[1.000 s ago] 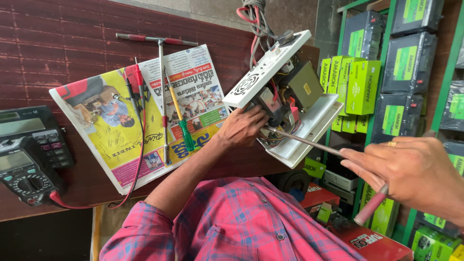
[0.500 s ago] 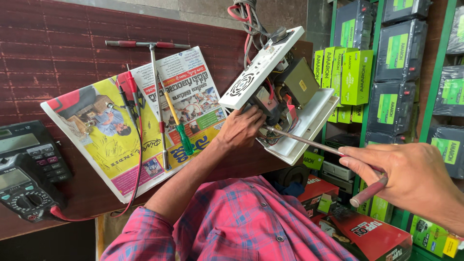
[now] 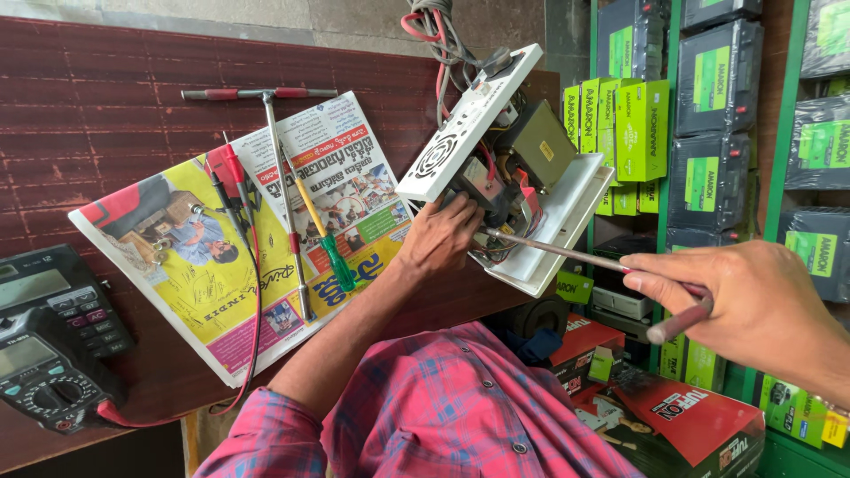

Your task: The person repairs an open white electronic device on a workbench. They use a multimeter to test components, then use a screwdriver and an L-shaped wrench to tighten screws on the internal circuit board and casing. Finally, they reattach the front cover of the device.

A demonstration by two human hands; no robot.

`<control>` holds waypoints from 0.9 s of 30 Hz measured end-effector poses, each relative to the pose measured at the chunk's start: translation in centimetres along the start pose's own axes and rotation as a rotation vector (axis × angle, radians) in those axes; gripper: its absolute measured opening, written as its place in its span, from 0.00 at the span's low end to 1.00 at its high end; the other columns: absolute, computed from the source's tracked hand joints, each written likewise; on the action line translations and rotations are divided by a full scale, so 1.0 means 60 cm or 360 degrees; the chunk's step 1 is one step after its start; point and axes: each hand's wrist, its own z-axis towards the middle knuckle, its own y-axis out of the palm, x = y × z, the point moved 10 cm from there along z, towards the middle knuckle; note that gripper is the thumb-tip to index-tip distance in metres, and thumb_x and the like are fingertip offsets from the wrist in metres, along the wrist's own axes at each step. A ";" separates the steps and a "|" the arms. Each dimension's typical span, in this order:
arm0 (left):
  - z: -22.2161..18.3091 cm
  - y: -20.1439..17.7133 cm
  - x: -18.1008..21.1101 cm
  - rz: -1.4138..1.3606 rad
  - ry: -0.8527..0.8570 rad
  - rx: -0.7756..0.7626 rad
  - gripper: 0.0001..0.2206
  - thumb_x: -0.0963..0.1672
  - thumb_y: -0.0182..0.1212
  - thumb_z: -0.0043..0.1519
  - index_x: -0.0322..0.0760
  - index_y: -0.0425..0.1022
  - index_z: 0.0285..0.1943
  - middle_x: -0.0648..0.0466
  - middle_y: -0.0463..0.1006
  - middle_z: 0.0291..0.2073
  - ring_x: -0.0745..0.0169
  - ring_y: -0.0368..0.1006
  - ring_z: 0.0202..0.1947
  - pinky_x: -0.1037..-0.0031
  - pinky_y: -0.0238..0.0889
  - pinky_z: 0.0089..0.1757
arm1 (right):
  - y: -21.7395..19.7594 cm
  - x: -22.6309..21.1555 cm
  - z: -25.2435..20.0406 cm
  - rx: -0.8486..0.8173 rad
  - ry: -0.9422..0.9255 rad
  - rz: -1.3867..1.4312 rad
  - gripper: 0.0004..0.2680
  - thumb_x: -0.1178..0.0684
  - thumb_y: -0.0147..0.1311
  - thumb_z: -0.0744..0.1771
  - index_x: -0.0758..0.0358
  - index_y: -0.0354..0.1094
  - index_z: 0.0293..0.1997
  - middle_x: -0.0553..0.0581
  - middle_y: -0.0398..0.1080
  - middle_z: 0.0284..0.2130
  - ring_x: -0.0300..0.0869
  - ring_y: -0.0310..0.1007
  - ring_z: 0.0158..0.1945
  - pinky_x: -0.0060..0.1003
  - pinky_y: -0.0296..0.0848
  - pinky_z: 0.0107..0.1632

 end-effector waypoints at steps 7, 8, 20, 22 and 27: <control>0.008 -0.001 0.002 0.0014 0.0094 -0.0119 0.18 0.45 0.62 0.54 0.37 0.78 0.54 0.54 0.76 0.49 0.59 0.67 0.58 0.64 0.58 0.59 | -0.001 -0.003 0.010 0.0106 -0.0471 -0.0080 0.14 0.51 0.60 0.62 0.44 0.79 0.53 0.44 0.85 0.35 0.35 0.86 0.35 0.32 0.80 0.36; 0.006 -0.012 0.005 0.0045 0.0102 -0.0053 0.19 0.45 0.61 0.55 0.37 0.77 0.55 0.54 0.76 0.50 0.59 0.67 0.59 0.63 0.58 0.60 | 0.002 -0.005 0.009 0.0120 -0.0675 -0.0046 0.18 0.57 0.60 0.61 0.45 0.78 0.56 0.41 0.86 0.37 0.34 0.86 0.37 0.32 0.81 0.37; -0.101 -0.163 0.005 -0.0144 -0.0229 0.0178 0.19 0.43 0.64 0.61 0.30 0.74 0.60 0.45 0.74 0.62 0.49 0.68 0.63 0.60 0.62 0.57 | 0.097 0.165 0.119 -0.0004 -0.0861 0.0175 0.23 0.65 0.52 0.63 0.42 0.73 0.63 0.44 0.83 0.37 0.31 0.85 0.42 0.33 0.80 0.45; -0.130 -0.188 -0.011 -0.0184 -0.0403 0.0221 0.16 0.42 0.66 0.61 0.30 0.76 0.57 0.45 0.77 0.58 0.49 0.71 0.58 0.61 0.64 0.54 | 0.132 0.203 0.152 0.0055 -0.0878 -0.0385 0.23 0.61 0.55 0.62 0.39 0.72 0.63 0.43 0.82 0.42 0.32 0.84 0.44 0.37 0.79 0.47; -0.190 -0.221 -0.040 -0.0080 -0.0682 0.0265 0.11 0.41 0.67 0.60 0.32 0.79 0.50 0.48 0.81 0.50 0.52 0.77 0.47 0.63 0.67 0.47 | 0.109 0.208 0.155 0.0128 -0.1808 0.0110 0.18 0.56 0.61 0.60 0.44 0.76 0.56 0.50 0.82 0.49 0.38 0.81 0.46 0.42 0.80 0.50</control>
